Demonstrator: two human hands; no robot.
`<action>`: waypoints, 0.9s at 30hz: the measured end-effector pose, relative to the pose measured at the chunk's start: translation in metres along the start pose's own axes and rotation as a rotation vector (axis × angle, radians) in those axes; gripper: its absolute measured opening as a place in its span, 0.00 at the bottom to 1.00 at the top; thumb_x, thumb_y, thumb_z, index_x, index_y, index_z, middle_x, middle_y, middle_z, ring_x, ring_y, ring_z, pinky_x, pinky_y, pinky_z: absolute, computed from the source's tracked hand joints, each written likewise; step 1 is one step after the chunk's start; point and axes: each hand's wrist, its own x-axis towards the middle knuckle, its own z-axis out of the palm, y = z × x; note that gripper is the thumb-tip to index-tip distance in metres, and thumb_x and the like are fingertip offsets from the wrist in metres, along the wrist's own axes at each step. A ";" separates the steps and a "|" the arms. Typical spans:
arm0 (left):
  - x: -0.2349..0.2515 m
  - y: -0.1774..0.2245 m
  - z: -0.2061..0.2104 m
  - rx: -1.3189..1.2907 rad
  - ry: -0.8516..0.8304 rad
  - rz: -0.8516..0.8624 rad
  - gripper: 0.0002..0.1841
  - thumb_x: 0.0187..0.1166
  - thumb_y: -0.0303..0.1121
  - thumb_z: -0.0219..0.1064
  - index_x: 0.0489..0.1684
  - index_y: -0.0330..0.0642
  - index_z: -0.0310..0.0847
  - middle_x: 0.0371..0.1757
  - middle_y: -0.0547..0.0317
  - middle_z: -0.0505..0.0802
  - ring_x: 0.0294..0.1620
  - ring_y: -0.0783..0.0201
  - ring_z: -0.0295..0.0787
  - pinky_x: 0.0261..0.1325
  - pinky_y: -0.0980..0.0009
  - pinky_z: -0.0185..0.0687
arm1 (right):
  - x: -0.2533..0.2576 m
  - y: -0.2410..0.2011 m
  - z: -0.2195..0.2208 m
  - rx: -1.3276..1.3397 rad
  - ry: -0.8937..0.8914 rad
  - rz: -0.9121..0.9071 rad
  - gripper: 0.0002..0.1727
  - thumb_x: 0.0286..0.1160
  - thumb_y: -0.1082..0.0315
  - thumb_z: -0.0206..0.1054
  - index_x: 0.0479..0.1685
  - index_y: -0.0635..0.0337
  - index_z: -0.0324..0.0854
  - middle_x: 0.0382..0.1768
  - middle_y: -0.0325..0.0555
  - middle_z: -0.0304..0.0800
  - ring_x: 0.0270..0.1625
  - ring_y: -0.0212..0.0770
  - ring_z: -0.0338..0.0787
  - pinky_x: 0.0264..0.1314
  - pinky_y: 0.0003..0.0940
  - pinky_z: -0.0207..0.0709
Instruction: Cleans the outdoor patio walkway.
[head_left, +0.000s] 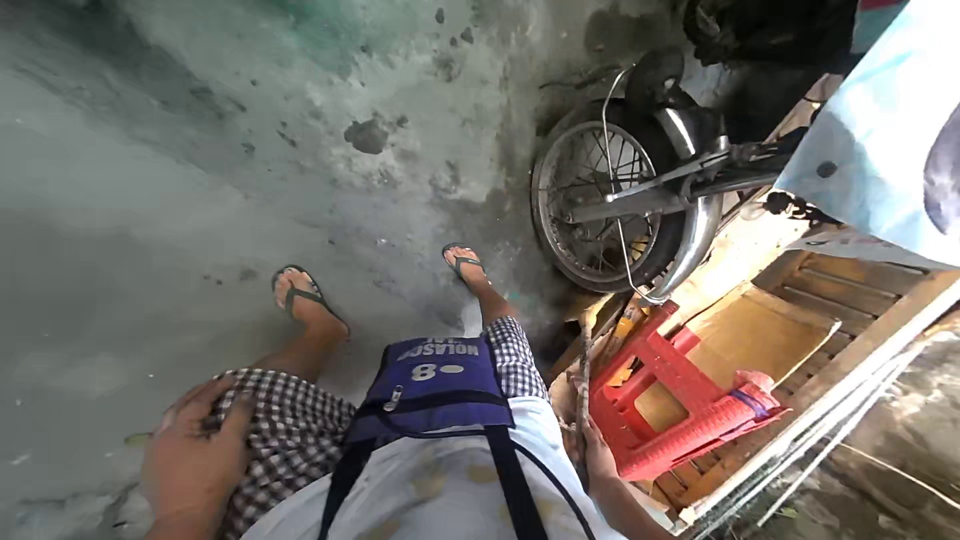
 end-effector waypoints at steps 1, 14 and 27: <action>0.002 -0.001 0.000 -0.002 -0.006 -0.003 0.27 0.85 0.52 0.58 0.75 0.43 0.80 0.80 0.43 0.80 0.84 0.47 0.72 0.85 0.45 0.64 | -0.010 0.001 -0.015 0.051 -0.044 0.079 0.24 0.98 0.53 0.40 0.83 0.49 0.62 0.22 0.41 0.76 0.14 0.34 0.73 0.15 0.30 0.72; -0.011 0.046 0.007 0.042 -0.012 -0.086 0.25 0.85 0.47 0.59 0.73 0.41 0.81 0.77 0.37 0.81 0.78 0.38 0.76 0.78 0.35 0.67 | 0.049 -0.074 -0.015 -0.854 -0.260 -0.053 0.33 0.84 0.61 0.65 0.89 0.46 0.64 0.58 0.58 0.89 0.46 0.51 0.92 0.53 0.53 0.86; -0.036 0.031 0.034 0.014 0.015 -0.166 0.26 0.83 0.49 0.59 0.73 0.45 0.82 0.80 0.43 0.81 0.83 0.36 0.70 0.81 0.35 0.63 | -0.008 -0.325 0.218 -1.024 -0.218 -0.806 0.40 0.88 0.63 0.60 0.97 0.49 0.45 0.74 0.60 0.82 0.70 0.54 0.88 0.75 0.52 0.77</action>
